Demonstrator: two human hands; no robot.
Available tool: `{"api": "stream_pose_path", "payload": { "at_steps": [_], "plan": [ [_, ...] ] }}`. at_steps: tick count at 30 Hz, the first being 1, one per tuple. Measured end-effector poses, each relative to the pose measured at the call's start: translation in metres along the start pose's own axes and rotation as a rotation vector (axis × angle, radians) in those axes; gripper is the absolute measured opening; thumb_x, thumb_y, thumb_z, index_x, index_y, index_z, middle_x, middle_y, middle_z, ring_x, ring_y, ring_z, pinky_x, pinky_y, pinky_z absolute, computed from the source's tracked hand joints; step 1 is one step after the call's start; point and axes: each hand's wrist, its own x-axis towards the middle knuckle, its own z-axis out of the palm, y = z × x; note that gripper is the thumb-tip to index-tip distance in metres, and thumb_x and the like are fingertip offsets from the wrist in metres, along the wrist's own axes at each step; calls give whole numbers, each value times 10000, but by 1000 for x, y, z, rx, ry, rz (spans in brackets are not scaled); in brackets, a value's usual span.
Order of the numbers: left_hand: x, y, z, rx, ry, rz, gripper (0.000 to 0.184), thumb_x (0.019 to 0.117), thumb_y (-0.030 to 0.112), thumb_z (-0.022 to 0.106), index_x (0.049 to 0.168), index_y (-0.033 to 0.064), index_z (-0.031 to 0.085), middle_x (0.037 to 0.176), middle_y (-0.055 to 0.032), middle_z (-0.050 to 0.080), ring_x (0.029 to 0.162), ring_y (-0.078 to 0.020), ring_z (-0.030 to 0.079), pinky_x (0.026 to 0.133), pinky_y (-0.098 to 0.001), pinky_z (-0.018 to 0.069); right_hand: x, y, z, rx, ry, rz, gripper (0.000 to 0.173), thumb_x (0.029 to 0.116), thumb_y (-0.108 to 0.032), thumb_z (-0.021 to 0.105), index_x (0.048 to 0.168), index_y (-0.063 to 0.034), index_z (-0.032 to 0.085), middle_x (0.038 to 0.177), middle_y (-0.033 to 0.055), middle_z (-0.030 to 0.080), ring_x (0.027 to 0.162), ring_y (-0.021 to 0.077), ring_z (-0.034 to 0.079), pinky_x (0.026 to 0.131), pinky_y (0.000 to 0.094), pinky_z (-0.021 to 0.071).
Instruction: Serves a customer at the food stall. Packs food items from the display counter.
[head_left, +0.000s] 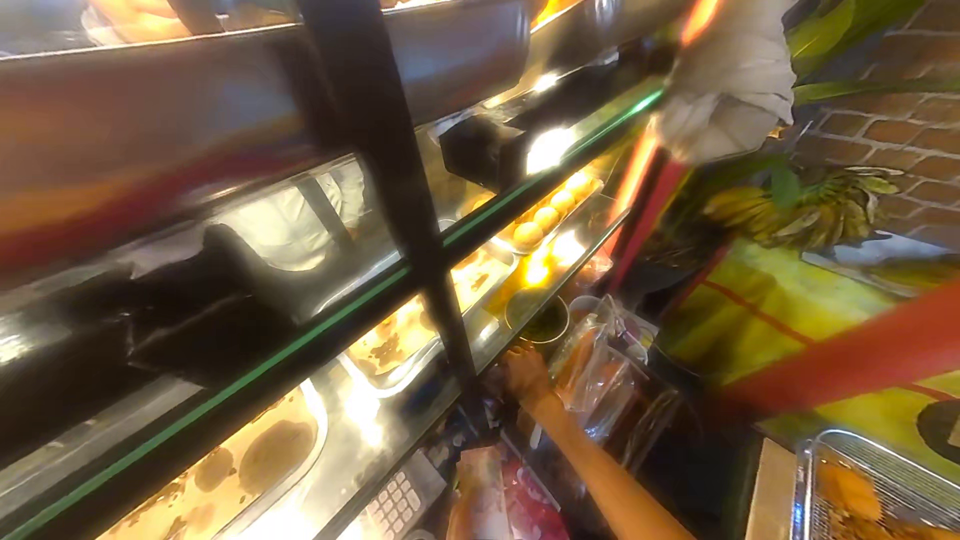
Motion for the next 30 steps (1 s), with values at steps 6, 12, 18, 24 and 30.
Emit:
{"api": "stream_pose_path", "payload": {
  "at_steps": [6, 12, 18, 24, 30],
  "plan": [
    [-1, 9, 21, 151, 20, 324, 369, 1010, 113, 584, 1314, -86, 519, 1106, -136, 676, 967, -138, 671, 881, -340, 572, -77, -10, -56, 317, 132, -56, 318, 962, -5, 548, 1259, -21, 660, 1232, 186, 675, 1169, 330, 652, 1037, 479, 516],
    [-49, 56, 47, 166, -50, 534, 386, 972, 150, 599, 1259, -97, 522, 1046, -39, 720, 947, -43, 688, 888, -247, 572, -148, 10, -82, 673, 138, -283, 180, 929, -127, 692, 1086, -86, 769, 1088, 52, 730, 1019, 105, 692, 919, 303, 584],
    [-69, 65, 50, 275, -133, 601, 357, 816, -33, 761, 1141, -72, 616, 929, -19, 731, 840, -72, 712, 778, -282, 618, -165, 0, -51, 955, 405, -291, 154, 986, -142, 663, 1071, -52, 755, 972, 11, 769, 889, 66, 732, 819, 255, 624],
    [-74, 60, 41, 240, 36, 548, 491, 799, 72, 840, 1206, -66, 603, 949, -83, 732, 846, -133, 719, 789, -329, 622, -174, -8, -43, 1673, 490, -277, 208, 982, -118, 539, 1054, -98, 733, 884, 23, 703, 730, 98, 670, 663, 265, 593],
    [-75, 60, 40, 157, 202, 532, 476, 822, 70, 815, 1203, -93, 581, 983, -100, 690, 883, -103, 677, 811, -292, 589, -189, -8, -29, 1616, 186, -377, 422, 907, 38, 468, 1304, -5, 604, 1217, 125, 683, 1108, 237, 667, 973, 401, 564]
  ]
}}
